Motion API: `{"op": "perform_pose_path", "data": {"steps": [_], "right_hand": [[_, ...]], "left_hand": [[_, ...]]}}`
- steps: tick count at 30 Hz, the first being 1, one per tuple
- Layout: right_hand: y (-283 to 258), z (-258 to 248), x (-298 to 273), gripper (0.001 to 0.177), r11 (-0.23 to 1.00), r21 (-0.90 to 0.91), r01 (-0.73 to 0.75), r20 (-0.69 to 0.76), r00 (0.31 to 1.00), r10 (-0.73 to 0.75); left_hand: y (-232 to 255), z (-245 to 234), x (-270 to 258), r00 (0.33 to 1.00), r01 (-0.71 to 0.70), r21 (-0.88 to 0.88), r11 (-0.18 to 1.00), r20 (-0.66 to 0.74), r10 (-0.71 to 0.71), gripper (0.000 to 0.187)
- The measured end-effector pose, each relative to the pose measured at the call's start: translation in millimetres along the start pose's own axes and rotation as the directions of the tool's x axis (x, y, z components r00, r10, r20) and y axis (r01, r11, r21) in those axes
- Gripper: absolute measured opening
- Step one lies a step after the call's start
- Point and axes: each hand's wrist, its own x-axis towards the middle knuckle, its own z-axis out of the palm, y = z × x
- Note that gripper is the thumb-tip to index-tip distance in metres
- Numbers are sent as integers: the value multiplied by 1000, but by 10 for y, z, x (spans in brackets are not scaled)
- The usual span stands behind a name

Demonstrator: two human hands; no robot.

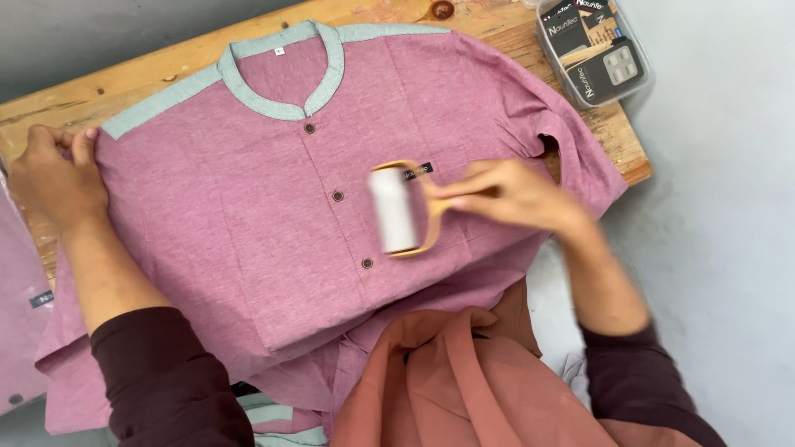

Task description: A person uses a lint roller to clean a pink shirt on a wooden table and then folds it.

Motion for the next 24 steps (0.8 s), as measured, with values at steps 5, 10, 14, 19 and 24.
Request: {"op": "perform_pose_path", "data": {"steps": [5,10,14,19,24], "right_hand": [[176,-788,-1045,37,882,-80,-465,-170,878,448],[-291,-689,-1331,38,497,-514,-699,-398,707,584],[-280,-254,-768,36,832,-493,-253,-271,954,130],[-332,248,56,38,988,-136,-67,-173,984,43],[-119,142,-58,41,987,-150,-59,-107,993,43]], "left_hand": [[133,-226,39,994,23,-35,999,104,-19,38],[410,-1191,119,870,321,-435,841,486,-81,32],[1104,-2552,-312,943,124,-526,842,325,65,43],[1499,-3064,-1405,997,75,-392,917,-1,-82,24],[1874,-2939,-2220,813,366,-276,889,-371,-450,10]]}}
